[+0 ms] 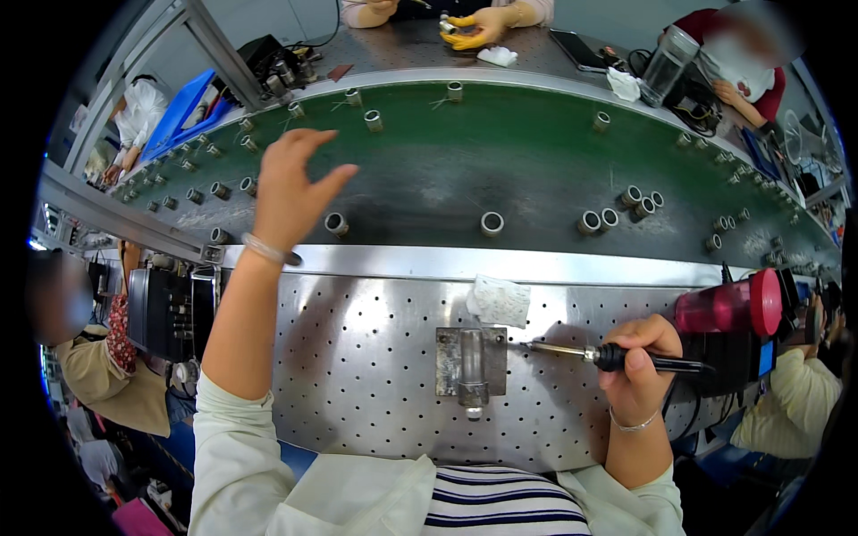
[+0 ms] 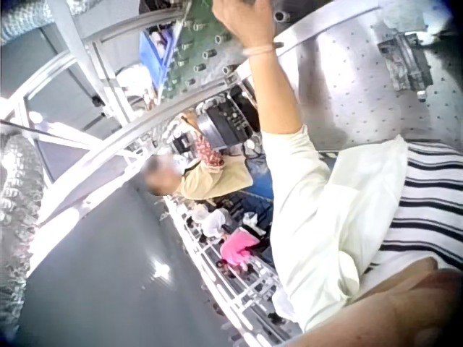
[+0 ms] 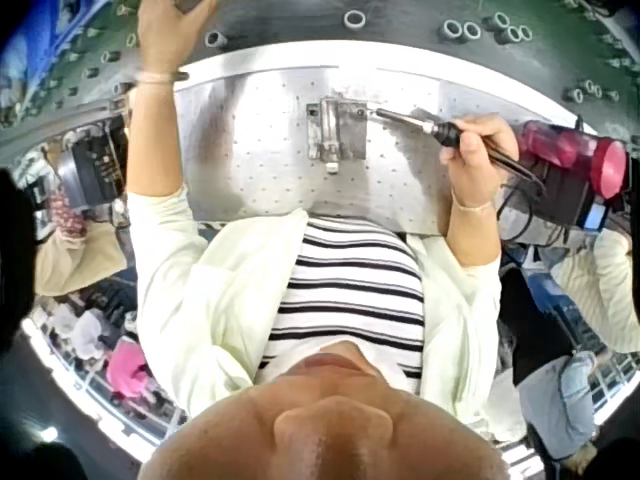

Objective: The person uses a soldering iron to apply heat and solder to small cylindrical metal components held in a fixture. They repeatedly pick up components from a conveyor belt, solder them, and place them back on the belt.

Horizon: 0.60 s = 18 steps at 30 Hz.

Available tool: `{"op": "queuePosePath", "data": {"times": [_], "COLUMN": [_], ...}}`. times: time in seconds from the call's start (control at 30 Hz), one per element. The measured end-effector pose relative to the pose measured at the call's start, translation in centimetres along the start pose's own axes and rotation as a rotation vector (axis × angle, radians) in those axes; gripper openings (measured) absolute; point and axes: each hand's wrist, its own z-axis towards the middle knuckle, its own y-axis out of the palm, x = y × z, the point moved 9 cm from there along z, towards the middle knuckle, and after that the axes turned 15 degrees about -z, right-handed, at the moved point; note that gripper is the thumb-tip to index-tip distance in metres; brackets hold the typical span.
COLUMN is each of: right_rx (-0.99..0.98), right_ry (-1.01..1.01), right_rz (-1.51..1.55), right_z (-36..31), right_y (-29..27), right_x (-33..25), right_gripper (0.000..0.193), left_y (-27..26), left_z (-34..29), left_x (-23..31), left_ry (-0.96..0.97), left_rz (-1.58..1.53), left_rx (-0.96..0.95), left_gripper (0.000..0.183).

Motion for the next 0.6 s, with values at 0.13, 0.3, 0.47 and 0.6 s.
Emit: {"op": "queuePosePath", "data": {"times": [0.13,0.3,0.47,0.6], "right_rx": [-0.012,0.023,0.067,0.105], "right_ry": [-0.03,-0.044,0.015,0.063], "right_rz": [-0.075,-0.037,0.088,-0.027], "right_z": [-0.1,0.3,0.1,-1.0], "right_y": [-0.2,-0.4,-1.5,-3.7], "right_x": [-0.6,-1.2,-1.4,-1.8], "right_gripper": [0.021,0.023,0.014,0.008], "left_y": [7.7,13.3,12.3,16.5], "left_z": [-0.5,-2.3,0.1,2.8], "left_x": [9.1,9.3,11.8,18.1], "left_ry": [0.093,0.029,0.072,0.236], "left_rz": [-0.379,-0.458,-0.359,-0.448], "left_rx": [-0.344,-0.502,-0.566,-0.488], "left_gripper": [0.04,0.043,0.049,0.053]}}
